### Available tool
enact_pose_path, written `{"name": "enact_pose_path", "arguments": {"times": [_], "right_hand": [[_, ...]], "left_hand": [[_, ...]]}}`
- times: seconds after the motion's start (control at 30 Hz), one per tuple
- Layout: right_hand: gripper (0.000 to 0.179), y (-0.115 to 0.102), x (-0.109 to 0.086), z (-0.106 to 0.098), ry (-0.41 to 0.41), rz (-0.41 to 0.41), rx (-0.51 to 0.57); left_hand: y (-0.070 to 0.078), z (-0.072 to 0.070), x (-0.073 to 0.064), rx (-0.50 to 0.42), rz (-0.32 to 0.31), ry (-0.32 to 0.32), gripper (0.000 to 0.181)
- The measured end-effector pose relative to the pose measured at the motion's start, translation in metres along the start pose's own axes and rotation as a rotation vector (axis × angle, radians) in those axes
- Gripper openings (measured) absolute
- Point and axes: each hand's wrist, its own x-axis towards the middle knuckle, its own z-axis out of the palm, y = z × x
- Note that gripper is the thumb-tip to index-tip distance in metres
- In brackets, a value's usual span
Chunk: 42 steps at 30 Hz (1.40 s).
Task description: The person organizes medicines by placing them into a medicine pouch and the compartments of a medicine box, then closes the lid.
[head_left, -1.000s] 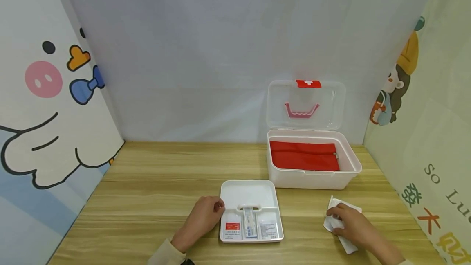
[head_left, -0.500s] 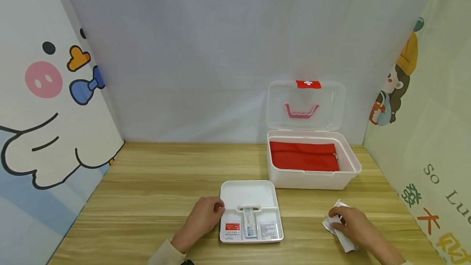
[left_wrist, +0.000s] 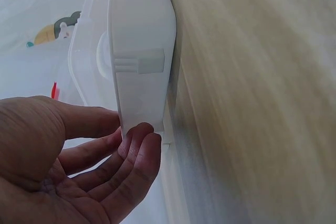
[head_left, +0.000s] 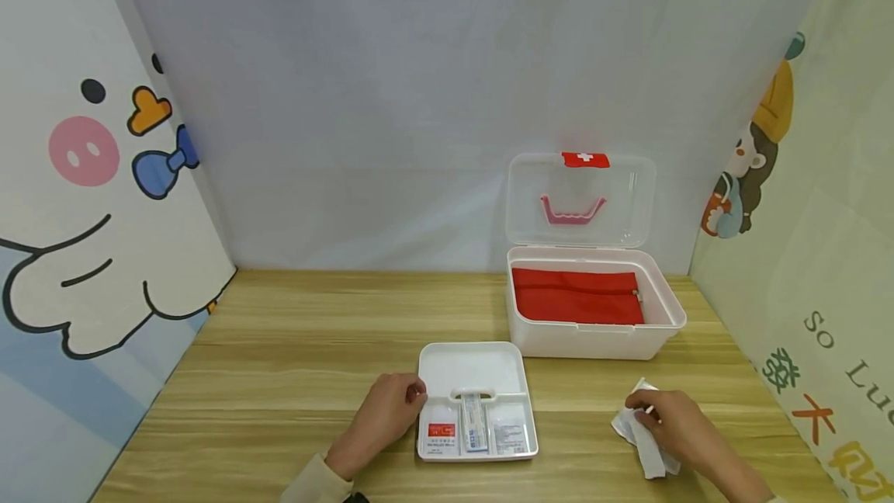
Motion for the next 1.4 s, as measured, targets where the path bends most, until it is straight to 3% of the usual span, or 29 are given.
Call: {"name": "enact_pose_path", "arguments": {"times": [0.17,0.33,0.6,1.4], "right_hand": [[0.013,-0.004,0.002,-0.007,-0.022,0.073,-0.011],[0.012,-0.009,0.004,-0.014,0.038,0.074,-0.014],[0.024,-0.019,0.006,-0.024,0.205,-0.025,-0.029],[0.028,-0.06,0.032,-0.066,0.409,-0.247,-0.029]], "left_hand": [[0.0,0.0,0.0,-0.002,0.002,-0.004,0.005],[0.0,0.0,-0.001,-0.002,0.003,-0.001,0.005],[0.0,0.001,0.0,-0.006,0.001,-0.004,0.005],[0.002,-0.002,0.001,-0.001,-0.007,-0.016,0.005]]}}
